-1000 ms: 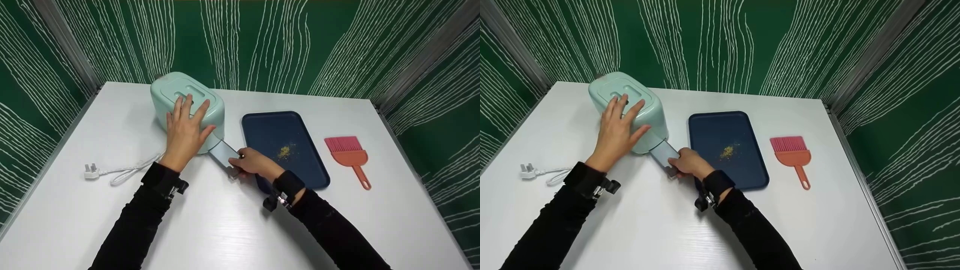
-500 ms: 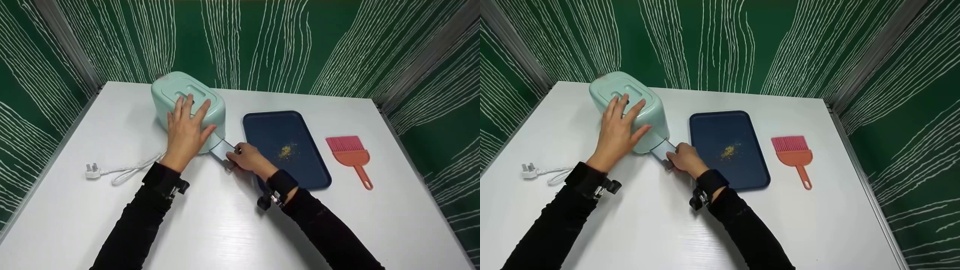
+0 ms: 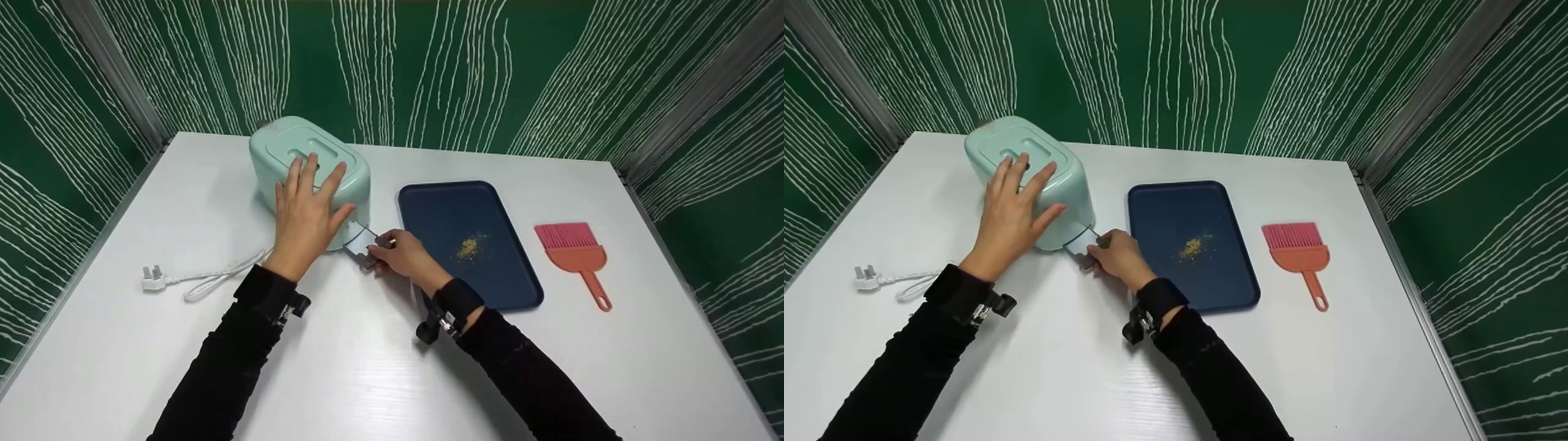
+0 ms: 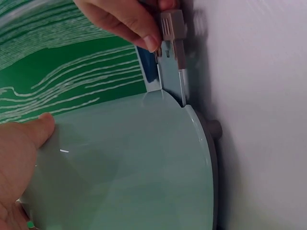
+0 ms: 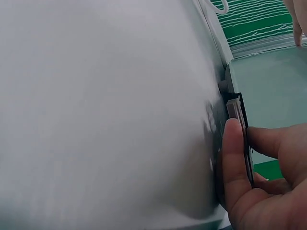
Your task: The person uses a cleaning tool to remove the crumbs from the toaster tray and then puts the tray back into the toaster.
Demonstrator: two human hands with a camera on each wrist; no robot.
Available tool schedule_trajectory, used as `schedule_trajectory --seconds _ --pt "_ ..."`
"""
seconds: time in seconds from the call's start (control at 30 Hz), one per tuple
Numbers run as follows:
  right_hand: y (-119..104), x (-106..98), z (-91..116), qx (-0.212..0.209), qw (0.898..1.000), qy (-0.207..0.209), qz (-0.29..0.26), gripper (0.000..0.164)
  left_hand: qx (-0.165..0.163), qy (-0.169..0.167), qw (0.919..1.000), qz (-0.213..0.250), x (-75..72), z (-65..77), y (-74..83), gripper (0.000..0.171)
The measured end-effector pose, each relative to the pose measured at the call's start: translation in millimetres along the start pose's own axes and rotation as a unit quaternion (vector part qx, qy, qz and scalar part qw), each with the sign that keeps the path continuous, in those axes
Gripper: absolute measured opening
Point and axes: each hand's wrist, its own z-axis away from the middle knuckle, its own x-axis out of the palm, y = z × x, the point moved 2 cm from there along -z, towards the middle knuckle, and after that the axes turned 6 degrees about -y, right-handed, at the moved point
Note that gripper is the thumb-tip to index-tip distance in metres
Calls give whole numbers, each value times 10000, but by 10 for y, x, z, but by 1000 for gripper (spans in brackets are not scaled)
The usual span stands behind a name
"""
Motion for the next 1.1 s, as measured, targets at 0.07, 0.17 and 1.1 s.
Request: schedule_trajectory --seconds 0.07,0.17,1.1 --pt "-7 10 -11 50 9994 -29 -332 47 -9 -21 10000 5 -1 -3 -1 68" --pt "-16 25 -27 91 9973 -2 -723 49 -23 -39 10000 20 -2 -11 -2 68" --pt "69 82 -123 17 9872 -81 -1593 29 34 70 9999 -67 21 8 -4 67"
